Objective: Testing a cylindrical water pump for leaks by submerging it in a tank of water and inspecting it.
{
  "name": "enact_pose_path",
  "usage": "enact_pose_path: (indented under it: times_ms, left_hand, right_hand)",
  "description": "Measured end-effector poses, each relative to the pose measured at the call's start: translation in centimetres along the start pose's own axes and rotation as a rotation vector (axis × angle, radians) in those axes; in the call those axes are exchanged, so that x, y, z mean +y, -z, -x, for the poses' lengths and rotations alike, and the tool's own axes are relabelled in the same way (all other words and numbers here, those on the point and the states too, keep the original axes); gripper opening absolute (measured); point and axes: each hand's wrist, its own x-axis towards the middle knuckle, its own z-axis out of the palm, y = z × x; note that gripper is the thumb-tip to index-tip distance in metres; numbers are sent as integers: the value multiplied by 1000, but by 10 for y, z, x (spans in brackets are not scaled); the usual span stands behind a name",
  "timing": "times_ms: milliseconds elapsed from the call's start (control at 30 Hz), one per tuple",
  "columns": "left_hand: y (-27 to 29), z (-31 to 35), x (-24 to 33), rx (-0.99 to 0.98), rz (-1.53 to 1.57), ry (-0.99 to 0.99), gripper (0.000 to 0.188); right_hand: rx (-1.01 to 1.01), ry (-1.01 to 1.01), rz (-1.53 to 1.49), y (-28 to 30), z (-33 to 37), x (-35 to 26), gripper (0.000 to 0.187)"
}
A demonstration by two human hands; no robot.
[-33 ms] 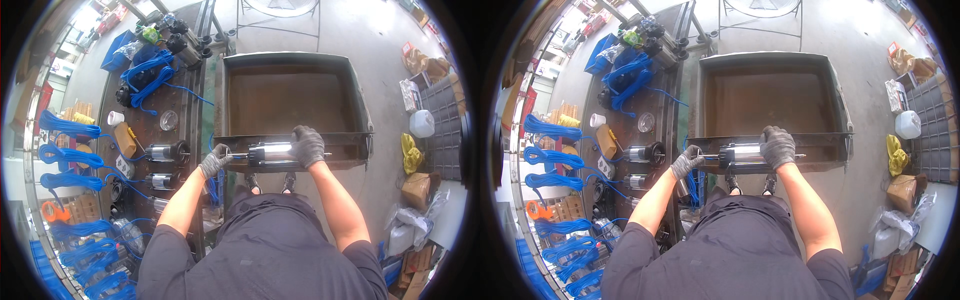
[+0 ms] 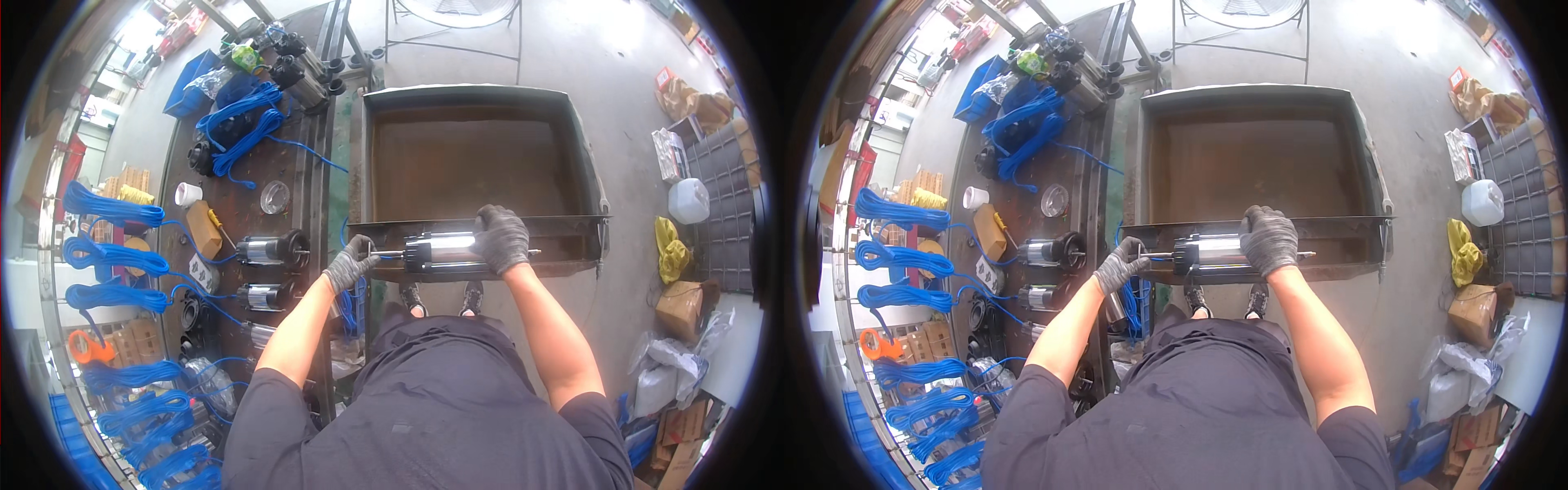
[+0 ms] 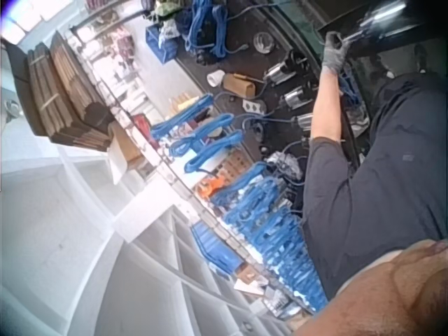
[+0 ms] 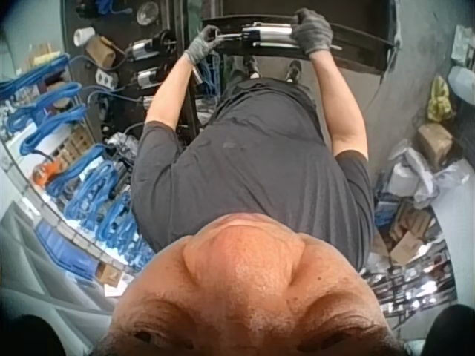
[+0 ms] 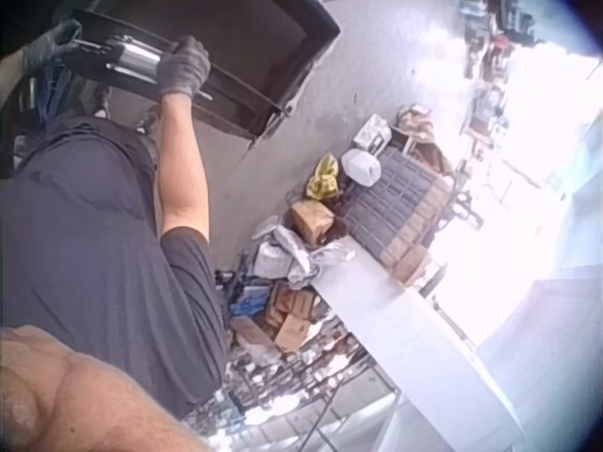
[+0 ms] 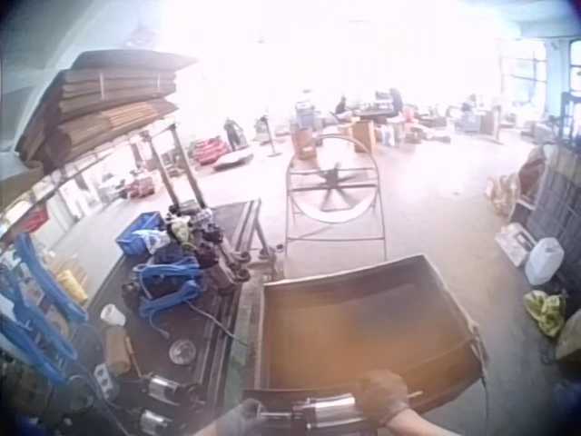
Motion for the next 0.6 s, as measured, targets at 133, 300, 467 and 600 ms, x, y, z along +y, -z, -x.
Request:
enact_pose_path:
  times_ms: [133,300,467,600]
  left_hand:
    - [0,5,-11,65,-158,93,50]
    - [-1,4,-5,42,-63,55,50]
    - [-6,19,1,238,-28,9,48]
    - [-14,34,-3,514,9,9,42]
  right_hand:
    - [-26,-8,-12,4,-1,-2,15]
    - [-39,5,-173,3,1,15,21]
    - [435,-193,-511,17,24,122,26]
    - [582,-606,82,42,73,269,36]
